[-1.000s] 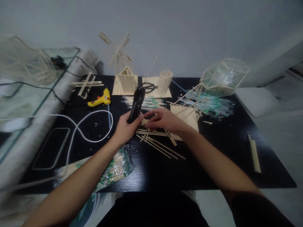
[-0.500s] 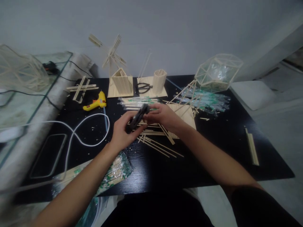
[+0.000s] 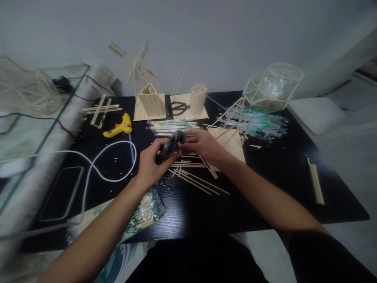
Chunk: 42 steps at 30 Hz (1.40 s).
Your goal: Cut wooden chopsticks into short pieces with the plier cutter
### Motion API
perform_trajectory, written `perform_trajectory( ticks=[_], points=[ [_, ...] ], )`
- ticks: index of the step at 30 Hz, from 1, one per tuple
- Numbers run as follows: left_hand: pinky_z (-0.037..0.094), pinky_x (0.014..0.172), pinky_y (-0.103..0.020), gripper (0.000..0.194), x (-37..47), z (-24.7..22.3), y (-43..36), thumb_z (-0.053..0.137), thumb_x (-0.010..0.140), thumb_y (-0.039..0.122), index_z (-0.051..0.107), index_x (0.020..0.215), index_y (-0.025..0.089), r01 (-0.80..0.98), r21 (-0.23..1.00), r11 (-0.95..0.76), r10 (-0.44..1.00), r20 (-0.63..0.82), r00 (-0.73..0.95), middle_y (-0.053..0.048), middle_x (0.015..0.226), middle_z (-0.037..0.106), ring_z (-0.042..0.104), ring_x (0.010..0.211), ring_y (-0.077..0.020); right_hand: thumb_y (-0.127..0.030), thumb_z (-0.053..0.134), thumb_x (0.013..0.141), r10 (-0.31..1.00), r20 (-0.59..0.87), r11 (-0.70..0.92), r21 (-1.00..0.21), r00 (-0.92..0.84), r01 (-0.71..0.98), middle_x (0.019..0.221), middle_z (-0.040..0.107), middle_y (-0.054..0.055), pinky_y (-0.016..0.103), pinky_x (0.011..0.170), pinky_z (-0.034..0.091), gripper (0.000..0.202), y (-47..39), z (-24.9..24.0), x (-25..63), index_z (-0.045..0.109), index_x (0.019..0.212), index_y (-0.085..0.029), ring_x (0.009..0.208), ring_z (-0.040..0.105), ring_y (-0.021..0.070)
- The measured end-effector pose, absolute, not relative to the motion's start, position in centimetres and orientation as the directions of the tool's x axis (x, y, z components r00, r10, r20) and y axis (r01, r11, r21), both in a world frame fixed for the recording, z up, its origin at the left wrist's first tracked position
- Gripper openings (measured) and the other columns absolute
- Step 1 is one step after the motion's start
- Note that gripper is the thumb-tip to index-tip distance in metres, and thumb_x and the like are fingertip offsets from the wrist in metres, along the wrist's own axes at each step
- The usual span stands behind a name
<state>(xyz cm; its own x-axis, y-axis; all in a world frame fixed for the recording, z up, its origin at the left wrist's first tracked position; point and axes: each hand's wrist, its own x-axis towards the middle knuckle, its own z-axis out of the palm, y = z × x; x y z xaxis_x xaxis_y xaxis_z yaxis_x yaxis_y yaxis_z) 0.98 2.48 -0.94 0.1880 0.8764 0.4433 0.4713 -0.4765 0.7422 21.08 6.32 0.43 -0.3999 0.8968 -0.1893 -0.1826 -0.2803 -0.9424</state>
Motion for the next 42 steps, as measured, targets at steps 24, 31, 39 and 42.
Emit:
perform_trajectory(
  ticks=[24,31,39,42],
  points=[
    [0.056,0.085,-0.029,0.029,0.8,-1.4,2.1,0.074,0.083,0.025,0.065,0.11,0.022,0.493,0.704,-0.511,0.851,0.495,0.175,-0.003,0.109,0.076,0.072,0.093,-0.0183,-0.03,0.093,0.062,0.929,-0.136,-0.228,-0.943,-0.345,-0.242,0.074,0.075,0.0,0.033,0.071,0.061,0.045,5.7,1.1,20.5,0.057,0.088,-0.019,0.067,0.072,0.0164],
    [0.054,0.085,-0.029,0.033,1.0,-1.2,2.4,0.077,0.083,0.03,0.064,0.111,0.021,0.506,0.706,-0.496,0.859,0.483,0.168,-0.003,0.103,0.074,0.071,0.093,-0.0181,-0.036,0.093,0.062,0.949,-0.102,-0.169,-0.963,-0.297,-0.209,0.077,0.074,0.001,0.034,0.071,0.061,0.05,5.5,1.1,20.5,0.055,0.09,-0.02,0.069,0.073,0.0177],
    [0.053,0.084,-0.031,0.026,0.8,-0.4,2.9,0.068,0.091,0.037,0.063,0.109,0.021,0.626,0.67,-0.399,0.894,0.436,0.103,-0.003,0.099,0.071,0.068,0.089,-0.0186,-0.043,0.082,0.077,0.982,0.164,0.171,-0.982,-0.092,0.079,0.081,0.071,-0.001,0.036,0.082,0.059,0.043,5.5,2.0,21.1,0.047,0.094,-0.027,0.083,0.074,0.0207],
    [0.052,0.087,-0.034,0.023,0.6,-0.3,3.3,0.061,0.094,0.036,0.063,0.11,0.02,0.729,0.589,-0.347,0.898,0.434,0.077,-0.007,0.103,0.071,0.067,0.096,-0.0224,-0.035,0.074,0.086,0.95,0.306,0.31,-0.908,-0.059,0.283,0.087,0.072,-0.001,0.038,0.088,0.057,0.033,5.5,2.2,21.5,0.044,0.097,-0.028,0.09,0.074,0.0222]
  ],
)
